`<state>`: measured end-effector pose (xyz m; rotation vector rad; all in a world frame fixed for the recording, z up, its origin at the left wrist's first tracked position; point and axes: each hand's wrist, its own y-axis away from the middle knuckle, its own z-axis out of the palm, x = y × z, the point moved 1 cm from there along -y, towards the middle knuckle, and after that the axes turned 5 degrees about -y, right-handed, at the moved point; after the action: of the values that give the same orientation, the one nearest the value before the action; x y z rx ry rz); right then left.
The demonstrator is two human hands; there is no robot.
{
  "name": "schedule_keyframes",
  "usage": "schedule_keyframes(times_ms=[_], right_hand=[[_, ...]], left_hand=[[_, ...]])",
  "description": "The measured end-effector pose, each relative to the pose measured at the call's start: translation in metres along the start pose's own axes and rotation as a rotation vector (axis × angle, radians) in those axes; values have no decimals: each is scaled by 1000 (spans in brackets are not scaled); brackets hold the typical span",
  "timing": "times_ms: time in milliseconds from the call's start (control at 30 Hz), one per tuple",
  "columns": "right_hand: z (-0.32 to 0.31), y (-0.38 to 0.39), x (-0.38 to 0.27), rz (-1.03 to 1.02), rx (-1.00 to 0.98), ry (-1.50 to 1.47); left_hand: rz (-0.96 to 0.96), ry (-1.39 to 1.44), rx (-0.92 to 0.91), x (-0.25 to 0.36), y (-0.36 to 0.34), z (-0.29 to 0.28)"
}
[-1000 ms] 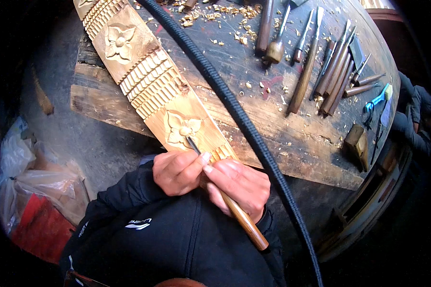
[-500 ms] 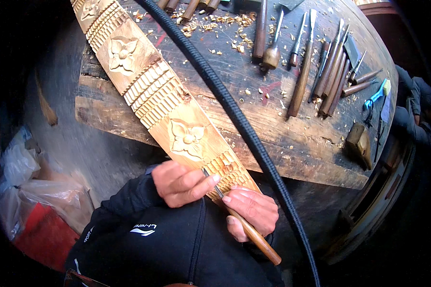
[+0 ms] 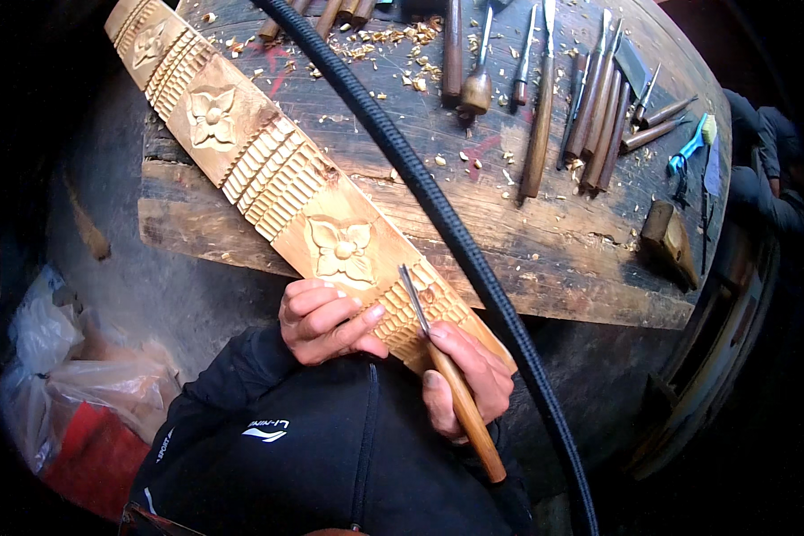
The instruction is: The person sands a decorative wood carving with a small piece of sandpaper, then uses a carving tool to refine the detail of a floral pattern on the wood piece.
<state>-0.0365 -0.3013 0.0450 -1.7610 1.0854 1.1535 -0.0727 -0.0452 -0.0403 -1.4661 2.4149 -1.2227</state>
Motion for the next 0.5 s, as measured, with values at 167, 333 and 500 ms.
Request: schedule_keyframes(times_ms=[167,333,500], right_hand=[[4,-20,9,-167,-114,54],[8,-26,7,-183,-159,115],[7,-33,1,-152,-147,116]], left_hand=[[-85,59,47,5,-13,14],[-85,36,133,11,-11,19],[-50,151,-10,12,-19,5]])
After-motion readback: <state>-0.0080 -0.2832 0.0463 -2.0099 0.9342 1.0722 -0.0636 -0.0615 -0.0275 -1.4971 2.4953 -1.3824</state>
